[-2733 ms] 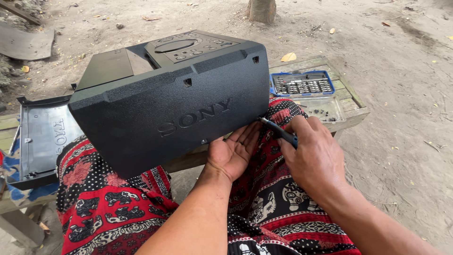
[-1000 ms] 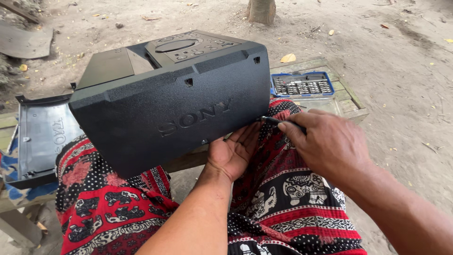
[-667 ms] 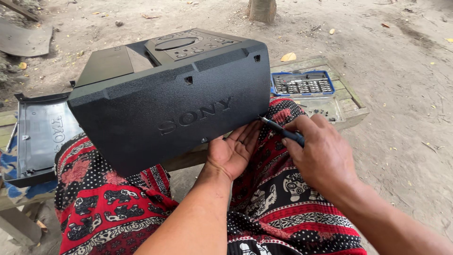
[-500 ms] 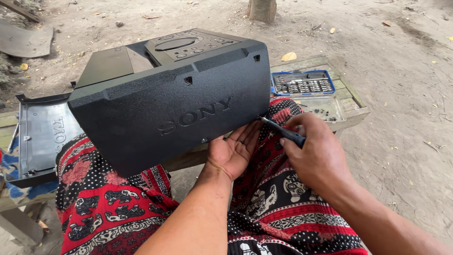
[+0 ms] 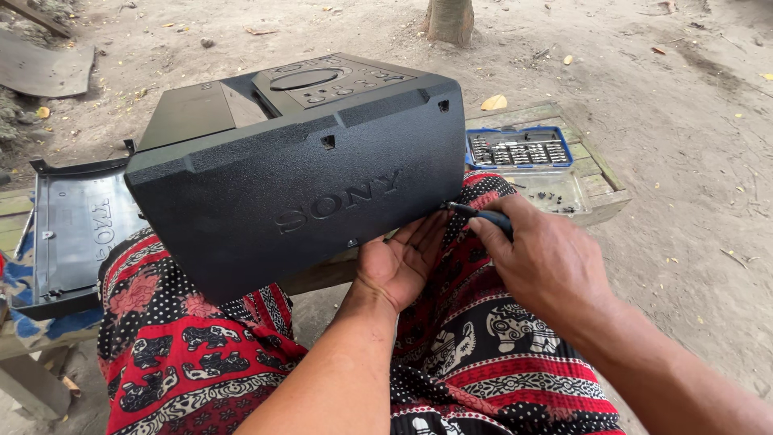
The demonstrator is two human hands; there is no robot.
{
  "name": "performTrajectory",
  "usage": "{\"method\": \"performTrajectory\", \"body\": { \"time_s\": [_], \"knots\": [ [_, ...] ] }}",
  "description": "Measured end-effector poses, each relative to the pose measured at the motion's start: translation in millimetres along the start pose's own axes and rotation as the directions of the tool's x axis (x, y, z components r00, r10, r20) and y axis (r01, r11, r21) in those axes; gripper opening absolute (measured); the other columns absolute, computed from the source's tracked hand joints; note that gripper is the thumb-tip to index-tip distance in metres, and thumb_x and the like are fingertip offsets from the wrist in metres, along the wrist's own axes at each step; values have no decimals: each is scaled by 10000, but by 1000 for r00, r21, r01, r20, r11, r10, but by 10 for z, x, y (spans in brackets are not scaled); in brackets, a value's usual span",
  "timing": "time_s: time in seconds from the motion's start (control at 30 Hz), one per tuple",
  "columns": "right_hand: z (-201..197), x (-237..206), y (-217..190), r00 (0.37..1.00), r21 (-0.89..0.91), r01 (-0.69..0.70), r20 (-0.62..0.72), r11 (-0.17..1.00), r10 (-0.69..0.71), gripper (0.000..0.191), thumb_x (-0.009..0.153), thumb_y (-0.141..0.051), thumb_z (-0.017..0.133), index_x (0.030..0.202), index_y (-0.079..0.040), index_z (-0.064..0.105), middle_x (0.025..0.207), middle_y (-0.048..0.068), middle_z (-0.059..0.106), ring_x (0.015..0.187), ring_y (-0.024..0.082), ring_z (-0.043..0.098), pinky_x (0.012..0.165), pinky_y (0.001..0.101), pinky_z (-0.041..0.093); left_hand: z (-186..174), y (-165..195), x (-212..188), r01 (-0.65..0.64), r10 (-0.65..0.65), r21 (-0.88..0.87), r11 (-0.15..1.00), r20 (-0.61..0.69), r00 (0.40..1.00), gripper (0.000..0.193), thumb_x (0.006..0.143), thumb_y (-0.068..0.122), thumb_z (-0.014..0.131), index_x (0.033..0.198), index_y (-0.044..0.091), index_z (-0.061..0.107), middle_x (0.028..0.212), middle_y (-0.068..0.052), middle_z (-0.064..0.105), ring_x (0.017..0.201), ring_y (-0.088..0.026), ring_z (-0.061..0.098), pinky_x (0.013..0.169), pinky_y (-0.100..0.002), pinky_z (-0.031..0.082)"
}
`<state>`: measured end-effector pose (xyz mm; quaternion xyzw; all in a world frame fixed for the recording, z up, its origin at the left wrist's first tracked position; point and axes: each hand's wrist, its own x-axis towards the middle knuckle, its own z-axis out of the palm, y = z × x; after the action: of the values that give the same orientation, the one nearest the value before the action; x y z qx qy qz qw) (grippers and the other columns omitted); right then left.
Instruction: The person sits on the ground with a Sony stereo system on their lap and uses a screwdriver to remove screws from the rear panel. They unscrew multiple screws, set them in a small container, and pull the back cover away to expose the internal circuitry and wiring.
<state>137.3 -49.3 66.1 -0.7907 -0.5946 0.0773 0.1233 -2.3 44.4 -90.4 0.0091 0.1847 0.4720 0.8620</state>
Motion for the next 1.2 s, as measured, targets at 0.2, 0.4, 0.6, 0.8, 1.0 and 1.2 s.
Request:
{"method": "performTrajectory", "body": {
  "time_s": [0.2,0.4,0.6,0.8,1.0,1.2],
  "knots": [
    [60,64,123,995,70,-32,94,997,26,422,1037,-483,456,1234,-169,656,959,218,748,922,420,703,837,546,523,-20,-4,15,9,-9,-13,1000,5,1000,706,1013,509,482,1252,-146,595,1299,-261,658,1221,-319,648,1108,-404,505],
    [194,14,245,996,138,62,-65,988,-53,285,913,-281,635,1175,-189,697,1099,170,624,989,386,654,840,506,514,-4,-5,-8,0,1,-22,1000,15,1000,727,1008,495,489,1289,-172,555,1341,-285,632,1243,-342,637,1103,-419,511],
    [210,-18,186,993,189,95,-93,977,-79,397,872,-296,659,1249,-176,639,1087,193,626,937,408,659,805,518,512,25,1,-34,-8,9,-10,1000,26,1000,683,1019,446,492,1301,-173,549,1347,-289,629,1250,-342,634,1104,-418,513],
    [158,59,142,992,-20,-70,103,997,71,451,1051,-505,453,1259,-124,578,959,222,754,928,405,707,836,524,521,58,8,-52,-11,11,-9,1000,-5,1000,674,1014,438,493,1289,-174,556,1333,-289,635,1234,-338,642,1094,-415,519],
    [223,-41,174,972,62,186,-155,981,-175,309,886,-307,628,1165,-189,687,1088,175,658,998,375,667,800,505,520,53,-7,-54,-10,10,-15,1000,-7,1000,652,1015,428,497,1276,-164,570,1297,-278,656,1204,-332,659,1088,-412,525],
    [231,3,127,988,182,102,-131,978,-79,424,876,-405,686,1179,-114,629,1113,172,650,1006,397,649,812,537,503,49,16,-44,-11,11,-3,1000,4,1000,634,1027,416,495,1276,-162,570,1299,-277,656,1215,-332,654,1099,-411,523]
  ]
}}
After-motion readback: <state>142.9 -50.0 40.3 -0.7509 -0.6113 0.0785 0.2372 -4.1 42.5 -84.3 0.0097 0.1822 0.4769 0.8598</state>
